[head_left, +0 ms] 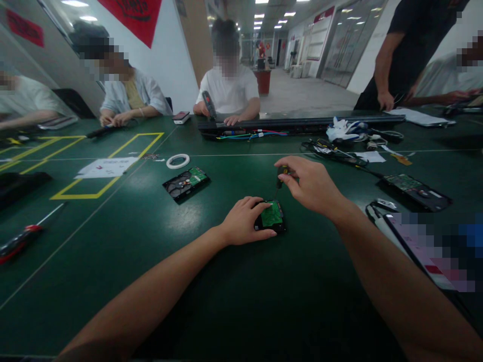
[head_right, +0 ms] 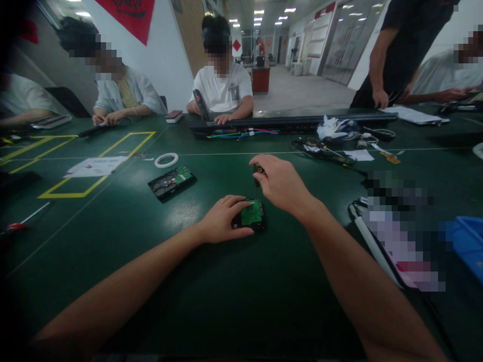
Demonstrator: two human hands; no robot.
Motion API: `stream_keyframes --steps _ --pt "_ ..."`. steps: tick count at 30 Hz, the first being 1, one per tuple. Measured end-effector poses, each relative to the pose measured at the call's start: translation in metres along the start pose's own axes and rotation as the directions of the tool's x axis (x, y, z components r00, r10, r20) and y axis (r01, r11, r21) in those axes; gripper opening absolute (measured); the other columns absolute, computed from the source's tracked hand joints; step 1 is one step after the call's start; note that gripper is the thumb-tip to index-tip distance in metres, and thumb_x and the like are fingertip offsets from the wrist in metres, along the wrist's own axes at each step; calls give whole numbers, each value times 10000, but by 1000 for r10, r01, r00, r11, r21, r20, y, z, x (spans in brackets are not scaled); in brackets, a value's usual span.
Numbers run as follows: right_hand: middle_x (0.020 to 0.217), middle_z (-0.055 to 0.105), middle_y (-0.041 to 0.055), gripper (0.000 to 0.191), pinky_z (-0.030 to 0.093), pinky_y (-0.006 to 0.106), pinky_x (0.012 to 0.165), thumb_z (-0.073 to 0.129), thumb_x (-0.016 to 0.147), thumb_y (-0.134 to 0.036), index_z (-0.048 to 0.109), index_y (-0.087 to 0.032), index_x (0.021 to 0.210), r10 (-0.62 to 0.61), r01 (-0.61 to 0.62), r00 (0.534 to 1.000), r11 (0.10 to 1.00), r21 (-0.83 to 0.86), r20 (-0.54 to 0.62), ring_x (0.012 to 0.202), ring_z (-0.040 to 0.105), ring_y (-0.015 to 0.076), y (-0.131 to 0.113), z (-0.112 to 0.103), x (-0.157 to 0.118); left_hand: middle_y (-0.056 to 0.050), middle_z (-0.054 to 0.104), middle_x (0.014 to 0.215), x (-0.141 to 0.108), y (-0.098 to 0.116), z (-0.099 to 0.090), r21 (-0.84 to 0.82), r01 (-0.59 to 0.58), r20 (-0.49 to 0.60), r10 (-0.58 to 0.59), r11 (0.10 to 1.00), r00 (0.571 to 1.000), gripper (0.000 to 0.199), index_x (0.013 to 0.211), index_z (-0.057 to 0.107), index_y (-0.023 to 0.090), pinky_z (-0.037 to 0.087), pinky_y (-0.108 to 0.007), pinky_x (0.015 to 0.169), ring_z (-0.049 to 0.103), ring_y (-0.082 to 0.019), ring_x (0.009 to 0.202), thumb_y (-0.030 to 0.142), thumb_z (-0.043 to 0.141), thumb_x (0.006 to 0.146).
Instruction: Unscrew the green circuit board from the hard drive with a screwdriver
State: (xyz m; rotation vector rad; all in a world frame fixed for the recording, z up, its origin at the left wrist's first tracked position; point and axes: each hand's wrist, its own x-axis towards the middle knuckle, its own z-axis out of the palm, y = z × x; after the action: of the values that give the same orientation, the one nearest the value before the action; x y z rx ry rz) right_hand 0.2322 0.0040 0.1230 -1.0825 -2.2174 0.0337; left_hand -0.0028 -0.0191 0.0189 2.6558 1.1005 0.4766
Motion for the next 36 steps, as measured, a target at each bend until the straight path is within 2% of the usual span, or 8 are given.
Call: stream_keyframes --steps 4,10,14,23,26,32,36 --pt "1188 766 134 277 564 445 920 589 957 -150 691 -173 1214 5 -6 1000 999 37 17 1023 740 304 -2 -1 -1 -172 562 1519 0 -1 -1 -7 0 0 0 1000 1000 871 1540 528 219 431 -553 1184 517 -379 1409 787 665 894" --pt "1119 774 106 262 567 411 851 596 956 -177 668 -192 1207 64 -66 997 996 64 35 943 748 276 -5 -1 -2 -169 557 1521 -1 1 -3 -8 6 7 -6 1000 1000 864 1542 527 215 434 -553 1177 518 -377 1401 780 658 902" --pt "1070 774 96 267 543 402 835 585 945 -144 651 -194 1199 48 -52 997 997 63 63 909 733 266 -6 -2 -2 -165 552 1528 -1 2 -4 -6 8 13 -8 1000 1000 858 1549 524 222 435 -552 1175 511 -375 1406 775 657 906" --pt "1120 743 94 322 507 404 854 526 911 -56 618 -217 1173 27 -37 994 994 99 106 951 703 260 -5 -3 -1 -165 538 1545 -1 1 -2 1 3 15 -3 1000 1000 870 1566 512 232 436 -560 1175 506 -378 1413 785 646 907" --pt "1098 746 92 289 518 404 852 543 925 -83 618 -214 1172 29 -40 994 994 103 104 925 706 256 -5 -3 -1 -168 547 1534 0 0 -2 6 1 12 -1 1000 1000 875 1562 519 223 429 -551 1184 511 -372 1409 789 644 907" --pt "1088 760 95 120 543 430 861 632 982 -251 605 -229 1096 91 -99 994 983 154 57 925 724 271 -5 1 -1 -174 554 1529 0 1 -3 9 -1 14 0 1000 1000 873 1556 526 216 431 -550 1181 510 -373 1413 790 641 909" --pt "1149 764 113 196 554 450 866 627 984 -229 570 -231 1171 141 -149 989 962 227 51 949 731 278 0 6 -3 -168 549 1537 0 0 -2 4 0 11 0 1000 1000 875 1558 521 228 425 -549 1189 511 -373 1414 791 652 901"
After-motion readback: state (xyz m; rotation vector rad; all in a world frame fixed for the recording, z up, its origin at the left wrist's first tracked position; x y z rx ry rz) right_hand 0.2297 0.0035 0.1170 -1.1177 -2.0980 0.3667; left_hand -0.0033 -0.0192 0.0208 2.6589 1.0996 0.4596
